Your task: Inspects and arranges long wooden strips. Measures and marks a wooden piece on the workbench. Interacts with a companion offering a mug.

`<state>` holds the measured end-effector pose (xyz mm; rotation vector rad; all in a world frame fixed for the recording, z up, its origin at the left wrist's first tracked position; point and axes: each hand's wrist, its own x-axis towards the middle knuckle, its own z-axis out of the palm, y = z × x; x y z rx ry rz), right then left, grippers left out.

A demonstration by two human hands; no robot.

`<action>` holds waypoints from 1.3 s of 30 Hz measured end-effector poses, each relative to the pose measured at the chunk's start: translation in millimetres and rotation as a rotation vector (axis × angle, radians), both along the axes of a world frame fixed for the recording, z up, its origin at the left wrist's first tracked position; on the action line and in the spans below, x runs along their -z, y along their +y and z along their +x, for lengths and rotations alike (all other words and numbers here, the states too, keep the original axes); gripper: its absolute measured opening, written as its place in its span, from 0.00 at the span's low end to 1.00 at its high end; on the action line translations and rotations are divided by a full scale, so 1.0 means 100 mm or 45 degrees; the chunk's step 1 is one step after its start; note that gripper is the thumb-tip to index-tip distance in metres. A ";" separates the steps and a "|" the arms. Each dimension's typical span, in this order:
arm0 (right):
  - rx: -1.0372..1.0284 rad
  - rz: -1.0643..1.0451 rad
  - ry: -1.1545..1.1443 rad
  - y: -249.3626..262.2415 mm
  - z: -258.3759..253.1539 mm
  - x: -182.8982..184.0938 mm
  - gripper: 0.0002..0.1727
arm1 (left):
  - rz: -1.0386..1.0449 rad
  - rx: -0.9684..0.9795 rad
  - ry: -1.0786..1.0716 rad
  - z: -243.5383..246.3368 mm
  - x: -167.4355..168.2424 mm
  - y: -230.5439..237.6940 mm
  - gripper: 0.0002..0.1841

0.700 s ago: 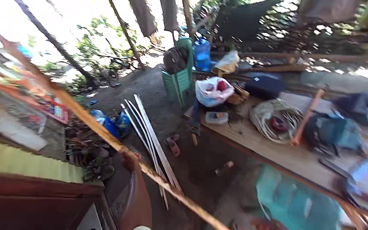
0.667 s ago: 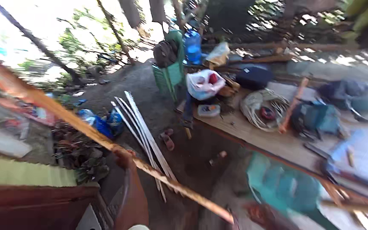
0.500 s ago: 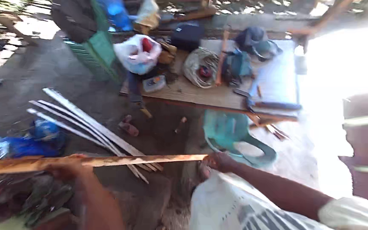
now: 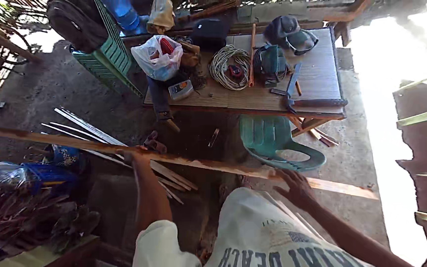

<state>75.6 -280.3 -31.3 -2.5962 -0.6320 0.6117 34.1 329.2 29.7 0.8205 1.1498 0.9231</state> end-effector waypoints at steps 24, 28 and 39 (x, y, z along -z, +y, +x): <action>0.432 -0.272 0.169 -2.63 1.48 0.18 0.34 | -0.425 0.534 0.322 2.71 1.24 -2.52 0.30; 0.344 -0.231 0.263 -2.38 2.13 0.26 0.34 | -0.302 0.638 0.512 2.88 1.20 -2.95 0.32; 0.224 -0.059 -0.022 -2.37 3.64 0.85 0.29 | 0.722 1.396 1.279 3.22 1.22 -4.02 0.32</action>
